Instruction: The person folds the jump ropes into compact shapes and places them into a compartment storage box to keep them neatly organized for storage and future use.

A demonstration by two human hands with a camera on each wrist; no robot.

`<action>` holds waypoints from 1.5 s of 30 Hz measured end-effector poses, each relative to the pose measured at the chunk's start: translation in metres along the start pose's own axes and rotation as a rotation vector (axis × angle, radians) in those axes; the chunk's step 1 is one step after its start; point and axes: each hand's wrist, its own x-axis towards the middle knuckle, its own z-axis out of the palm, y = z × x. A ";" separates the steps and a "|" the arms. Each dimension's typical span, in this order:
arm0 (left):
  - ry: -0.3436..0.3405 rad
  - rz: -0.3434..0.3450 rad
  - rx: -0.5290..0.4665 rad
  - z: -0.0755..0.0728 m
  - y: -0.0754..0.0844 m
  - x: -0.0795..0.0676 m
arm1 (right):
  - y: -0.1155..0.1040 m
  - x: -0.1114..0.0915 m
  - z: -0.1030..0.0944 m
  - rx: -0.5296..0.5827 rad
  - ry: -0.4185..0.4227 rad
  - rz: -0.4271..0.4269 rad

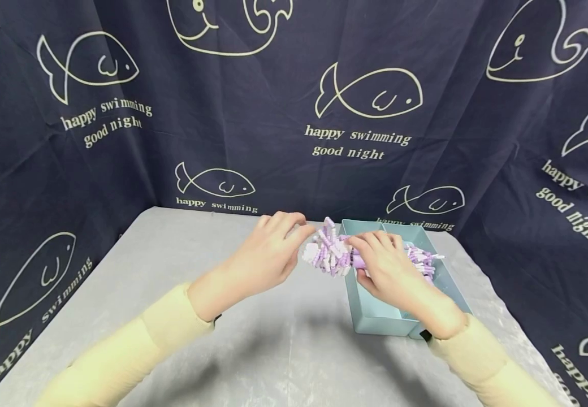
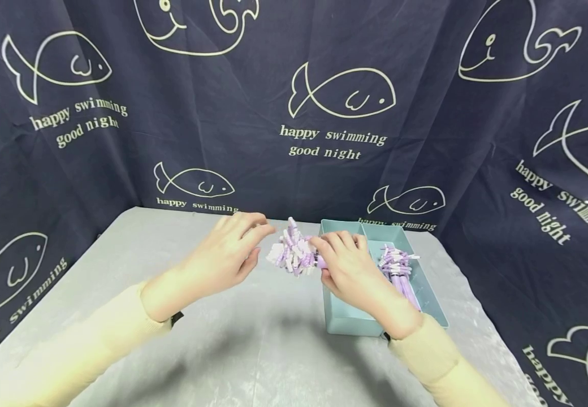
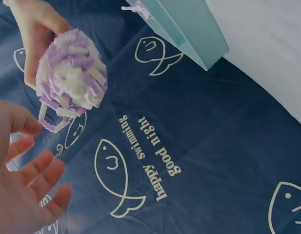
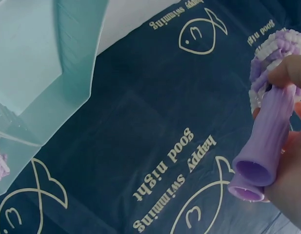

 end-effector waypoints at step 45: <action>-0.190 -0.353 0.167 0.069 -0.043 -0.135 | 0.010 -0.065 0.102 0.023 0.060 0.871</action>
